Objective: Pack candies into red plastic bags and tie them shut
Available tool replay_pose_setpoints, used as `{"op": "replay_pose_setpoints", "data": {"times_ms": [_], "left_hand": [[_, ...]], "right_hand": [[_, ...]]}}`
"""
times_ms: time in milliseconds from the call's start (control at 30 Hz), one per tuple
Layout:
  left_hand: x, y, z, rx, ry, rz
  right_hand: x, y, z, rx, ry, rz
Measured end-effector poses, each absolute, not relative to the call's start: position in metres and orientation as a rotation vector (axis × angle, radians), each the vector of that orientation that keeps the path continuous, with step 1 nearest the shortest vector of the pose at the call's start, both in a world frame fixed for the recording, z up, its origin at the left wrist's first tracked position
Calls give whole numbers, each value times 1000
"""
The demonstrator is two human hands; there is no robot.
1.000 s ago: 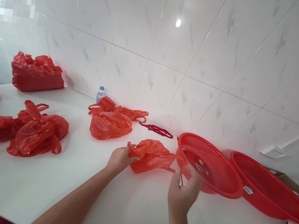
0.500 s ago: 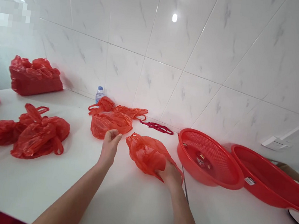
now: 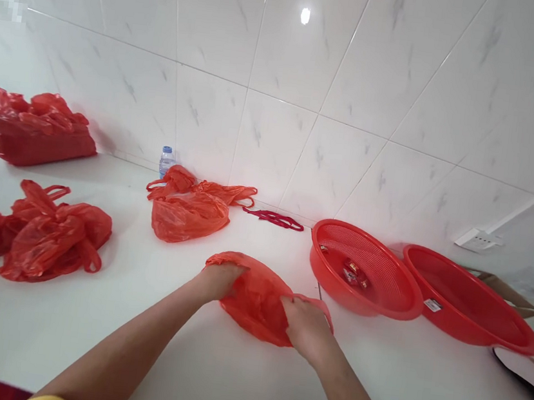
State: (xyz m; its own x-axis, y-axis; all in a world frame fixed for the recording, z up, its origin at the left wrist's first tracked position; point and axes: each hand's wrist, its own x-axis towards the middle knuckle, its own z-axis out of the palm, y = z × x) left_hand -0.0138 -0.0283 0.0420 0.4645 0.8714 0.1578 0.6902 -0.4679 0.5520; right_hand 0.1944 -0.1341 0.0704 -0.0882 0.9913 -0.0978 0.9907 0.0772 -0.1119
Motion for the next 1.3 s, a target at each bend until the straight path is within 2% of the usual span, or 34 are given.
{"op": "replay_pose_setpoints", "data": {"times_ms": [100, 167, 367, 467, 533, 667, 800, 1000, 1300], "left_hand": [[-4, -32, 34, 2349, 1317, 354], [-1, -37, 33, 2376, 1306, 270], [-30, -51, 44, 2420, 1061, 272], [-36, -58, 54, 2380, 1018, 438], [-33, -61, 59, 2402, 1063, 656], [-34, -57, 57, 2446, 1267, 1087], [-48, -49, 47, 2147, 1300, 949], [-32, -56, 41, 1562, 1100, 785], [-33, -53, 31, 1172, 894, 793]], "right_hand": [[171, -134, 82, -2026, -2295, -5], [166, -124, 81, -1889, -2264, 12], [209, -86, 50, -1952, -2041, 550], [219, -88, 46, -1854, -1962, 637], [216, -97, 53, -1724, -1964, 514], [224, -118, 77, -1445, -1850, -44], [279, -127, 84, -1593, -1624, -361], [343, -134, 60, -2066, -1600, -356], [321, -161, 62, -2067, -1858, -338]]}}
